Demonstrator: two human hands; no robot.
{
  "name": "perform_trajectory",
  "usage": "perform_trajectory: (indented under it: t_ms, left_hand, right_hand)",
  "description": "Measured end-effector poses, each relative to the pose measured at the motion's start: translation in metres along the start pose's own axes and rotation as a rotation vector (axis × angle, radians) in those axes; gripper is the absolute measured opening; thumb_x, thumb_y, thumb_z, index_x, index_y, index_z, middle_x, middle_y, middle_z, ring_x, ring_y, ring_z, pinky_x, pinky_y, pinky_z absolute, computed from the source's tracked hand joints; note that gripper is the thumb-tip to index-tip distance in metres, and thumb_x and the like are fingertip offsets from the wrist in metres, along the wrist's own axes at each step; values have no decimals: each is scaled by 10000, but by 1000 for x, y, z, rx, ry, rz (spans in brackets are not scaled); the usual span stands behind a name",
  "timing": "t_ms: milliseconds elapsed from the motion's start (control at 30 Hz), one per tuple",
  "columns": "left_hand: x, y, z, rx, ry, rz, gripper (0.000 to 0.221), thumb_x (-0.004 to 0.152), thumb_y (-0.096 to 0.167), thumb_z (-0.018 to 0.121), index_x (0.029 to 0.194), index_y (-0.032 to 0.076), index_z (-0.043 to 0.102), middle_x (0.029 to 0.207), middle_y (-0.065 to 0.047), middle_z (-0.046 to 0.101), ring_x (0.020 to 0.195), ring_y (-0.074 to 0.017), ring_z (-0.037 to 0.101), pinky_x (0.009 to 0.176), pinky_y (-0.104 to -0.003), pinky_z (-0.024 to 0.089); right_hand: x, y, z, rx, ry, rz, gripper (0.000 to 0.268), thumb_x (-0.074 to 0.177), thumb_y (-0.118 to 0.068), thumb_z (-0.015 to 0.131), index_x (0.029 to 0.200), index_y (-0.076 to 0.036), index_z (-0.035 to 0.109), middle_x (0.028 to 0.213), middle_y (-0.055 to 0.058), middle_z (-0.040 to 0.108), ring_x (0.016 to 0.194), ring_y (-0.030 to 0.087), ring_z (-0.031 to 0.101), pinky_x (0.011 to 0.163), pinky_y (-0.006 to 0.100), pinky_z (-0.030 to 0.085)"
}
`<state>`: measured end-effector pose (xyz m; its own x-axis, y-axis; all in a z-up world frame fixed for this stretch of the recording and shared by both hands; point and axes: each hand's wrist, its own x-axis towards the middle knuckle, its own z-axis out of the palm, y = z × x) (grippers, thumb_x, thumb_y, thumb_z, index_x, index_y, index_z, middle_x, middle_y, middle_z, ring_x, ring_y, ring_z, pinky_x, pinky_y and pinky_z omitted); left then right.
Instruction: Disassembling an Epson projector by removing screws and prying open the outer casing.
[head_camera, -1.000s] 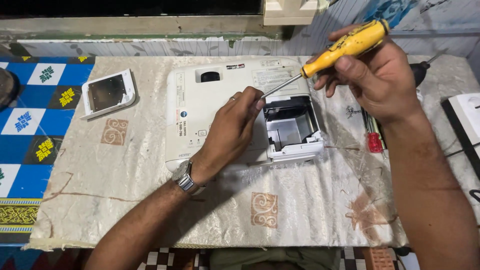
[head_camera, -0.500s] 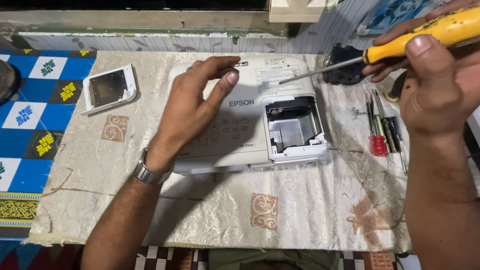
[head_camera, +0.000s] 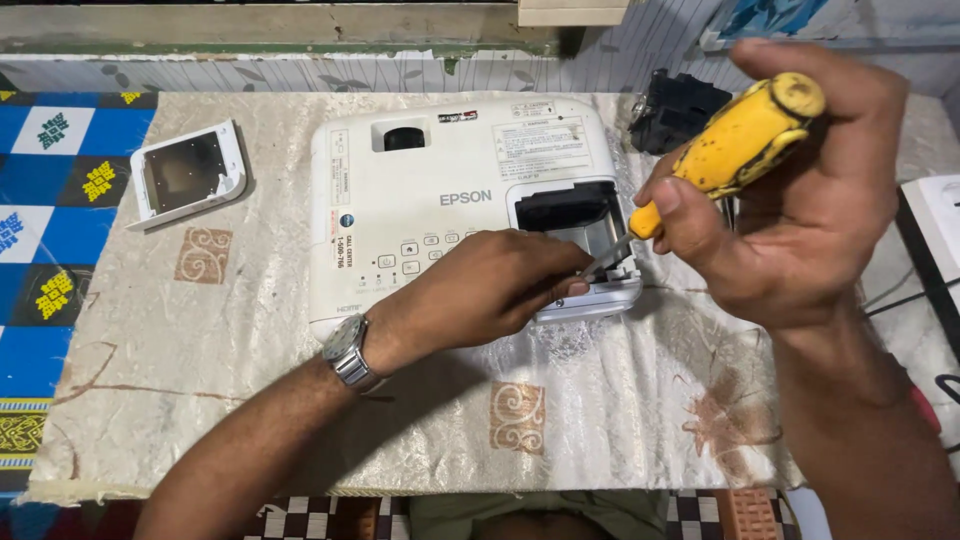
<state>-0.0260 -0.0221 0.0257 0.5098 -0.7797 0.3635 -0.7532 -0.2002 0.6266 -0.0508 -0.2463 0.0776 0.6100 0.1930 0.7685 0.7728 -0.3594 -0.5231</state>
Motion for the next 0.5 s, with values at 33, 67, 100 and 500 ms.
perform_trajectory:
  t_ms: [33, 67, 100, 500]
  left_hand:
    - [1, -3, 3, -1, 3, 55, 269, 1068, 267, 482, 1102, 40, 620, 895, -130, 686, 760, -319, 678, 663, -423, 504]
    - [2, -4, 4, -3, 1, 58, 269, 1068, 267, 482, 1102, 40, 620, 895, -130, 686, 760, -319, 678, 663, -423, 504]
    - [2, -5, 4, 8, 2, 57, 269, 1066, 274, 488, 1103, 45, 624, 879, -130, 685, 738, -323, 674, 647, -423, 494]
    - [-2, -10, 7, 52, 8, 87, 277, 1073, 301, 464, 1106, 89, 640, 858, -104, 696, 727, -312, 679, 631, -415, 474]
  right_hand:
    - [-2, 2, -1, -33, -12, -9, 562, 996, -36, 726, 1403, 118, 371, 1441, 284, 451, 787, 264, 704, 756, 274, 504]
    - [-2, 1, -2, -37, -10, -8, 562, 996, -36, 726, 1403, 118, 371, 1441, 284, 451, 787, 264, 704, 756, 274, 504]
    - [-2, 0, -2, -50, -6, -4, 566, 989, -50, 735, 1399, 124, 386, 1435, 282, 453, 791, 261, 692, 789, 281, 503]
    - [0, 1, -2, -135, 9, -66, 557, 989, -102, 737, 1395, 149, 450, 1380, 253, 460, 1290, 351, 538, 1149, 374, 441]
